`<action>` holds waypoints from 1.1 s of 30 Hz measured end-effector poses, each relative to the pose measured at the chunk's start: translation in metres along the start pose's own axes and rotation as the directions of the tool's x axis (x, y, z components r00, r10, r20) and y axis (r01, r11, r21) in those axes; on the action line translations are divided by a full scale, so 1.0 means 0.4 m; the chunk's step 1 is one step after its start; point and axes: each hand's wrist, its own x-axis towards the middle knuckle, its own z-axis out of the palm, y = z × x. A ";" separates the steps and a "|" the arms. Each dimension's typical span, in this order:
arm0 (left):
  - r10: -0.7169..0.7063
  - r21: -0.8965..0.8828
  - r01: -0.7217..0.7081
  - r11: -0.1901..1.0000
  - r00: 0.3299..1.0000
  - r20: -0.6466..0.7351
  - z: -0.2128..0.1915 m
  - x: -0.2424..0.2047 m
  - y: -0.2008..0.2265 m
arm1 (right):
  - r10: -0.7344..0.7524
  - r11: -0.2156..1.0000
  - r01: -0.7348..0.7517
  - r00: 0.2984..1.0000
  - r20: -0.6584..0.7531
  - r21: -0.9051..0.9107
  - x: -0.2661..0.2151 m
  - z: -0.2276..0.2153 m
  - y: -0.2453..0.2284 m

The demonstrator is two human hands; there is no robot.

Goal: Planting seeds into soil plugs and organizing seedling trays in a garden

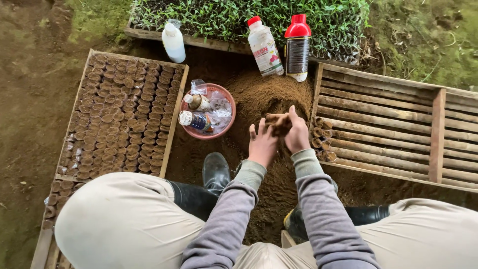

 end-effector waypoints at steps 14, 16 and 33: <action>0.025 0.011 -0.024 1.000 0.994 -0.109 0.137 0.019 -0.014 | 0.144 0.521 -0.074 0.990 0.002 -0.850 0.013 -0.167 0.105; 0.027 0.036 -0.023 0.999 0.993 -0.115 0.132 0.016 -0.012 | 0.098 0.519 -0.050 0.995 0.002 -0.853 0.001 -0.151 0.082; -0.005 -0.054 0.009 0.999 0.997 0.082 0.115 0.023 -0.030 | 0.108 0.872 -0.255 0.932 -0.345 -0.417 0.035 -0.208 0.157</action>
